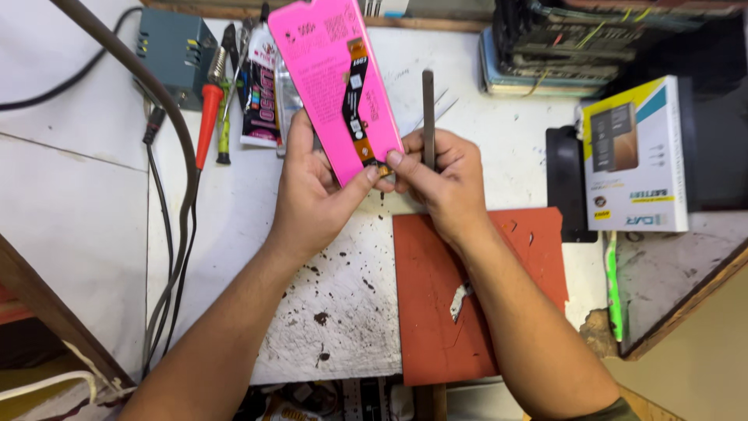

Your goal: The person uses tweezers to manipulate a ribbon cable on a pink mobile phone screen assembly, turning the screen over and aligning components on a cluttered workbench.

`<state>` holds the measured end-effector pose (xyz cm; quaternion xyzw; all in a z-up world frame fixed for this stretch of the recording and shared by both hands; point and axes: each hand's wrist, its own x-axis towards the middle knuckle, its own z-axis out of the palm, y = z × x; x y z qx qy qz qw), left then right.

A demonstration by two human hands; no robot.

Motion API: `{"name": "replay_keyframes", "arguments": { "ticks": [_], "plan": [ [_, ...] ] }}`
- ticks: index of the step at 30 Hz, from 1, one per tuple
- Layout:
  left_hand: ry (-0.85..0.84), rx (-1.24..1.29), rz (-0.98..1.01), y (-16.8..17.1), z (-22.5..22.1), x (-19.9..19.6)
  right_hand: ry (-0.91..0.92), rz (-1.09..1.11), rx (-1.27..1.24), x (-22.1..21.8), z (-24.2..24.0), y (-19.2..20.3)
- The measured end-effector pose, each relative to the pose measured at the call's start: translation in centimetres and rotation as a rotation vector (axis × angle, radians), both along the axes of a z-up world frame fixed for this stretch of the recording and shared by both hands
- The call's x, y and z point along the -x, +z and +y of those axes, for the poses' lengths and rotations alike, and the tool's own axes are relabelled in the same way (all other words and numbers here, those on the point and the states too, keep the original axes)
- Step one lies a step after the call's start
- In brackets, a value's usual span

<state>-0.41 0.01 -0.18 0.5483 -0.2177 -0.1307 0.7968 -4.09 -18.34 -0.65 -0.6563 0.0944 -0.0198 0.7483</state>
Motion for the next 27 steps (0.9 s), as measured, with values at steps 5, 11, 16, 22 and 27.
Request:
{"name": "replay_keyframes", "arguments": {
  "ticks": [5, 11, 16, 22, 27],
  "plan": [
    [-0.02, -0.012, -0.022, -0.4, 0.2, -0.1, 0.016, -0.039, -0.012, 0.0, 0.1, 0.1],
    [-0.065, -0.001, -0.064, -0.6, 0.3, -0.3, 0.013, -0.05, -0.033, 0.1, 0.2, 0.4],
    [-0.113, -0.04, -0.041, -0.6, 0.5, -0.6, 0.019, -0.06, -0.009, 0.1, 0.1, 0.6],
    [-0.153, 0.056, 0.002, -1.1, 0.6, -0.5, 0.042, -0.112, -0.048, 0.3, -0.1, 0.4],
    [-0.175, 0.058, -0.031, -1.2, 0.9, -0.6, 0.034, -0.109, -0.079, 0.2, 0.0, 0.7]
  ]
}}
